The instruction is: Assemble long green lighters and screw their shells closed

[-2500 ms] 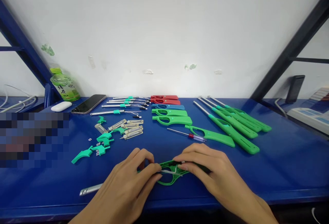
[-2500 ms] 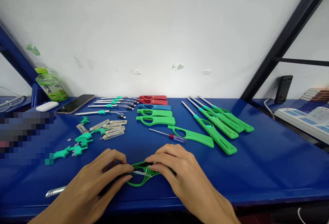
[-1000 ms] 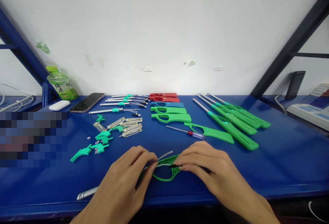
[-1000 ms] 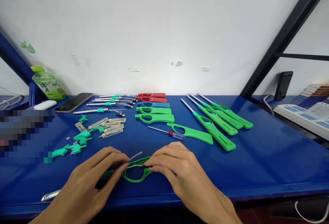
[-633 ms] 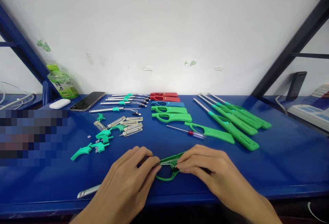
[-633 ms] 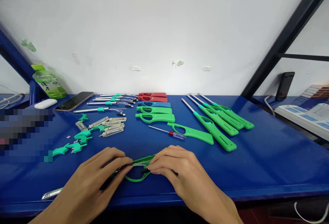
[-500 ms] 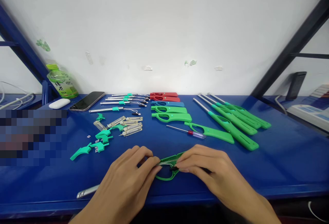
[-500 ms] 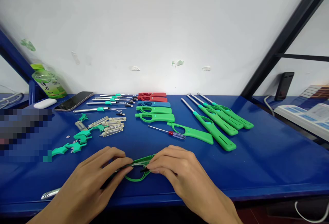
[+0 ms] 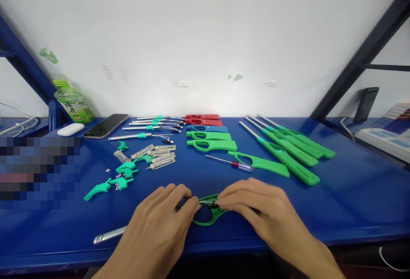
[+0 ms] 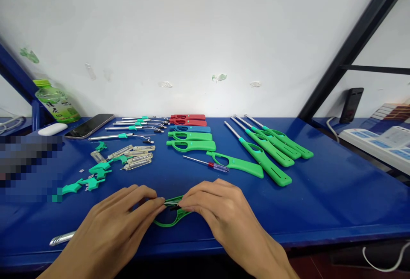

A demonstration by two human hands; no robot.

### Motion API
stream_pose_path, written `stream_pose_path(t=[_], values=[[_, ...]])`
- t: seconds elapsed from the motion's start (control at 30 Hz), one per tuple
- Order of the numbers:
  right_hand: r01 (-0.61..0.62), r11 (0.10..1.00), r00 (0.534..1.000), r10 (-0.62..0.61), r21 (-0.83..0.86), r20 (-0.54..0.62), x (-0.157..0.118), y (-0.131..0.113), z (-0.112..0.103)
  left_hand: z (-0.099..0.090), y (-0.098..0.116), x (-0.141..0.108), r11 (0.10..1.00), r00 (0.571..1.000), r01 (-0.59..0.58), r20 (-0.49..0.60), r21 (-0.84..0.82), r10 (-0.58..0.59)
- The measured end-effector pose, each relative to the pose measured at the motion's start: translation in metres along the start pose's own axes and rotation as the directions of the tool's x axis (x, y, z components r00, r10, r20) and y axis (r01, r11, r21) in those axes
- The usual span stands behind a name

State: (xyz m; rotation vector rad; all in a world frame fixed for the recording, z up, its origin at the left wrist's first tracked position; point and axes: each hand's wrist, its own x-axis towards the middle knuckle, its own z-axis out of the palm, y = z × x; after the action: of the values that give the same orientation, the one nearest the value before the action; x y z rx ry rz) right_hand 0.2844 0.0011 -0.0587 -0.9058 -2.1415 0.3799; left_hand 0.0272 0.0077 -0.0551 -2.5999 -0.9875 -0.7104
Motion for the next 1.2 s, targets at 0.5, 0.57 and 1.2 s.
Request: stream_pose_path(t=[0.5,0.57,1.2], values=[[-0.058,0.998,0.998,0.057,0.030,0.027,0.0019,-0.0005,-0.0009,0.0088,0.0000,-0.0009,0.975,0.992,0.106,-0.046,-0.198,-0.117],[-0.062,0.997,0.998,0.061,0.035,0.029,0.0018,-0.0007,-0.0011,0.0090,0.0001,-0.0009,0.971,0.992,0.111,-0.041,-0.211,-0.122],[-0.005,1.000,1.000,0.005,0.009,0.028,0.0009,0.0014,-0.0039,0.0115,0.0009,-0.0057,0.977,0.993,0.101,-0.037,-0.188,-0.109]])
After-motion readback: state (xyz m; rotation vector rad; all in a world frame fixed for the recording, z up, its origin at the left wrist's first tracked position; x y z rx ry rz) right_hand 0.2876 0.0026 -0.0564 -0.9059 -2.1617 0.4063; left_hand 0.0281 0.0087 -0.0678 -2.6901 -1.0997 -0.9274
